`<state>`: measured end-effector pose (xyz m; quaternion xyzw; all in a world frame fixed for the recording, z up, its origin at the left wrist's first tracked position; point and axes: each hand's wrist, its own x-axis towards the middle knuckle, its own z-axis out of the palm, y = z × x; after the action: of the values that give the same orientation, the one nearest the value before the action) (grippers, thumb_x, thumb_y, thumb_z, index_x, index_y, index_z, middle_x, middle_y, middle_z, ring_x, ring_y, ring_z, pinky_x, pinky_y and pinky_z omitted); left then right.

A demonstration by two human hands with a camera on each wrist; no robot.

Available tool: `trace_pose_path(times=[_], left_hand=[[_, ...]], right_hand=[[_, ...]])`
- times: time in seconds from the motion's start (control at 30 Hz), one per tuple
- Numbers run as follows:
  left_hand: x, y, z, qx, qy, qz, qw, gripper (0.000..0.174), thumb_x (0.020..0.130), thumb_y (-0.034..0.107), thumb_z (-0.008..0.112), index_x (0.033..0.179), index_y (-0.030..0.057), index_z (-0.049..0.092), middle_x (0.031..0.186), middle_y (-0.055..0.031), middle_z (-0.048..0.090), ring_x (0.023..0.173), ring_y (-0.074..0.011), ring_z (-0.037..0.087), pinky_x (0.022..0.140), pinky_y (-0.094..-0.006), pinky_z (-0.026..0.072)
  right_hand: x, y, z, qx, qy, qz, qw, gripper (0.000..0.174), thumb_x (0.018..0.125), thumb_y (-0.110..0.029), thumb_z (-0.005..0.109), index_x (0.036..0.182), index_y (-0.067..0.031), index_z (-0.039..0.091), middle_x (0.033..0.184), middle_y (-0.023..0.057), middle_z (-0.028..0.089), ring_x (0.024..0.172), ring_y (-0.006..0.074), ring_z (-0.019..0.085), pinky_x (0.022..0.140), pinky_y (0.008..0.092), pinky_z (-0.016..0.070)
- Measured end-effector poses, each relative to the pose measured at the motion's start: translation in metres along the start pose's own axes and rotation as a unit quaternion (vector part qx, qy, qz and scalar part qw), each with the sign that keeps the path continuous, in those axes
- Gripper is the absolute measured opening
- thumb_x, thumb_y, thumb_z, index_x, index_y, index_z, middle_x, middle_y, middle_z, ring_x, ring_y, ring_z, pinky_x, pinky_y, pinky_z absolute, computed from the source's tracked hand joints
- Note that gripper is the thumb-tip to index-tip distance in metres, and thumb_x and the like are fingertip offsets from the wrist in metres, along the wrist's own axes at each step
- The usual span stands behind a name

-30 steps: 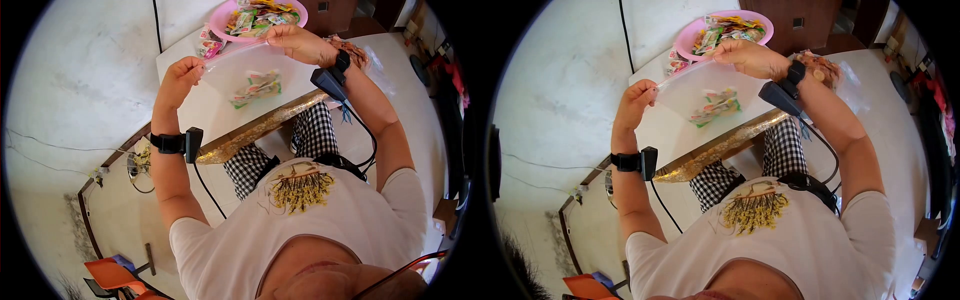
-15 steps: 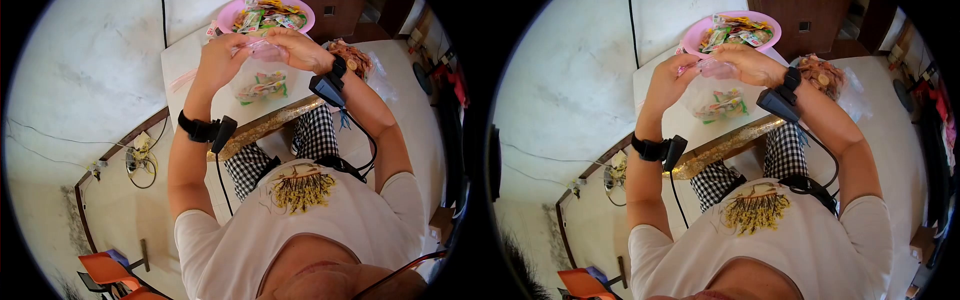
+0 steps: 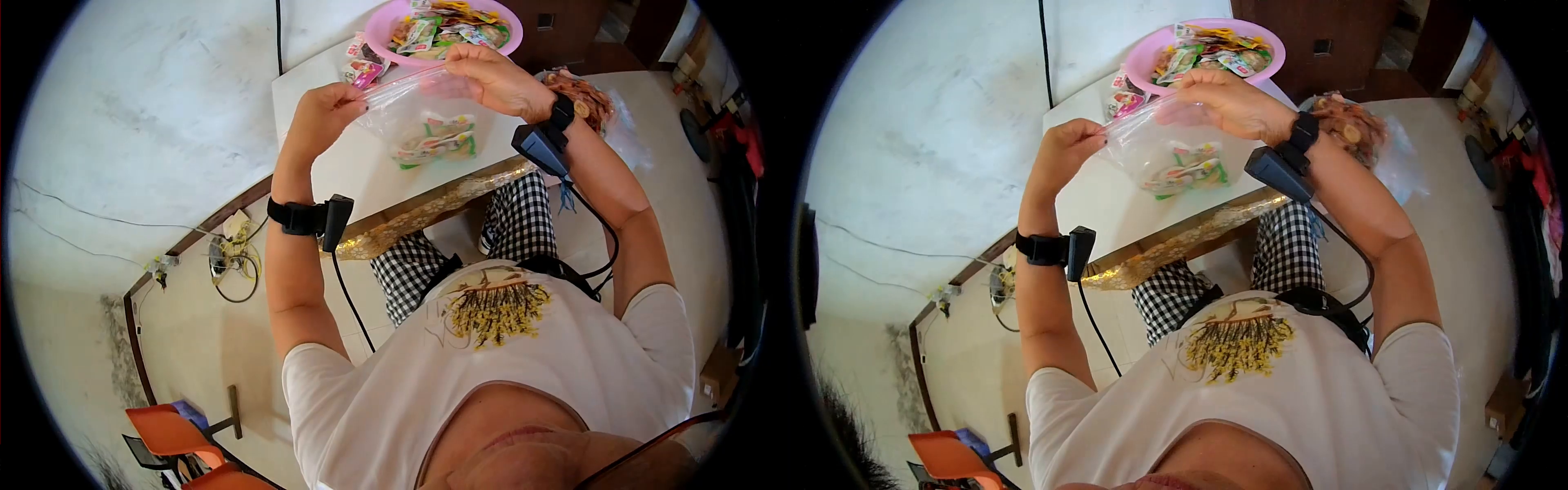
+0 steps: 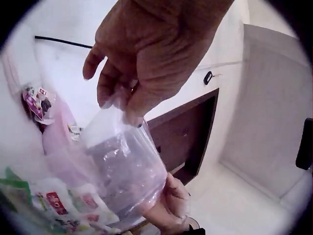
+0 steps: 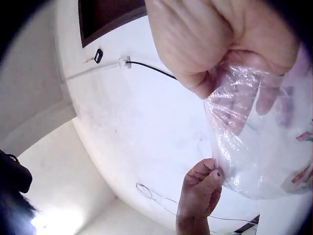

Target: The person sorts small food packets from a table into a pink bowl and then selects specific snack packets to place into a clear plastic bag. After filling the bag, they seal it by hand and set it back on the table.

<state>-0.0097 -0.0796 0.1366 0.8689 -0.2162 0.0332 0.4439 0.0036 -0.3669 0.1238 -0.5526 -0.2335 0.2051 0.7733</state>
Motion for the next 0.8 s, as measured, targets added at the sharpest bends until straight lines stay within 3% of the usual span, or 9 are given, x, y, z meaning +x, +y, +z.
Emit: trace_pose_path(times=[0.1,0.23,0.33,0.43,0.5,0.63,0.73,0.8], left_hand=[[-0.008,-0.005,-0.005,-0.032,-0.002,-0.063,0.997,0.008,0.086,0.006,0.065,0.09,-0.0003,0.066,0.079,0.0027,0.063,0.075,-0.0046,0.053,0.069,-0.0198,0.0434],[-0.012,-0.03,-0.004,-0.205,0.018,-0.069,0.976,0.005,0.087,0.009,0.065,0.089,0.0045,0.065,0.083,0.0023,0.063,0.079,-0.0069,0.056,0.075,-0.0223,0.0446],[-0.014,-0.043,0.002,-0.367,0.034,-0.08,0.926,0.004,0.088,0.011,0.064,0.089,0.0074,0.064,0.087,0.0006,0.065,0.082,-0.0106,0.06,0.078,-0.0264,0.0466],[-0.017,-0.037,0.022,-0.491,0.081,-0.081,0.864,0.004,0.088,0.011,0.064,0.089,0.0076,0.064,0.088,-0.0013,0.066,0.081,-0.013,0.061,0.076,-0.0289,0.0472],[-0.018,-0.029,0.032,-0.537,0.123,-0.081,0.83,0.003,0.088,0.009,0.064,0.086,0.0065,0.064,0.083,-0.0024,0.065,0.075,-0.013,0.059,0.072,-0.0283,0.0457],[-0.014,-0.034,0.039,-0.506,0.163,-0.013,0.847,0.002,0.088,0.004,0.062,0.089,0.005,0.063,0.086,-0.0048,0.065,0.074,-0.0132,0.059,0.07,-0.0273,0.0469],[-0.012,-0.027,0.04,-0.466,0.214,0.019,0.858,0.004,0.09,0.001,0.059,0.089,0.003,0.061,0.089,-0.0075,0.066,0.074,-0.0136,0.06,0.069,-0.026,0.0482],[-0.009,-0.021,0.045,-0.443,0.254,0.039,0.859,0.003,0.091,0.0,0.056,0.09,0.0011,0.059,0.091,-0.0099,0.066,0.076,-0.0141,0.061,0.07,-0.0259,0.05]], right_hand=[[0.002,0.0,0.003,-0.008,-0.001,-0.006,1.0,0.007,0.097,-0.013,0.048,0.097,-0.0074,0.052,0.109,0.0124,0.065,0.107,0.0217,0.064,0.095,0.0348,0.0501],[0.003,-0.001,0.007,-0.022,0.001,-0.018,1.0,0.008,0.097,-0.013,0.048,0.098,-0.0068,0.053,0.108,0.0104,0.064,0.107,0.021,0.064,0.095,0.0338,0.0502],[0.005,0.0,0.005,-0.03,-0.019,-0.031,0.999,0.01,0.098,-0.014,0.048,0.099,-0.006,0.054,0.108,0.0095,0.064,0.107,0.0208,0.063,0.097,0.0337,0.0489],[0.006,0.002,0.001,-0.038,-0.04,-0.048,0.997,0.011,0.098,-0.015,0.049,0.1,-0.0061,0.054,0.106,0.0073,0.063,0.112,0.0199,0.061,0.09,0.0294,0.0507],[0.001,0.0,0.003,-0.096,-0.002,-0.061,0.994,0.011,0.098,-0.017,0.05,0.099,-0.0065,0.054,0.1,0.0035,0.062,0.104,0.0142,0.062,0.081,0.0252,0.0485],[0.0,0.003,-0.013,-0.233,0.012,-0.119,0.965,0.012,0.098,-0.018,0.052,0.094,-0.007,0.056,0.087,-0.0035,0.055,0.081,0.0042,0.053,0.068,0.0199,0.0406],[-0.006,0.0,-0.014,-0.304,0.054,-0.121,0.943,0.014,0.097,-0.019,0.055,0.09,-0.0065,0.057,0.081,-0.0057,0.051,0.072,0.0034,0.043,0.068,0.0194,0.0401],[-0.005,0.001,-0.015,-0.311,0.056,-0.108,0.943,0.014,0.096,-0.018,0.055,0.091,-0.0056,0.059,0.08,-0.0053,0.053,0.073,0.0034,0.046,0.068,0.0196,0.0411]])
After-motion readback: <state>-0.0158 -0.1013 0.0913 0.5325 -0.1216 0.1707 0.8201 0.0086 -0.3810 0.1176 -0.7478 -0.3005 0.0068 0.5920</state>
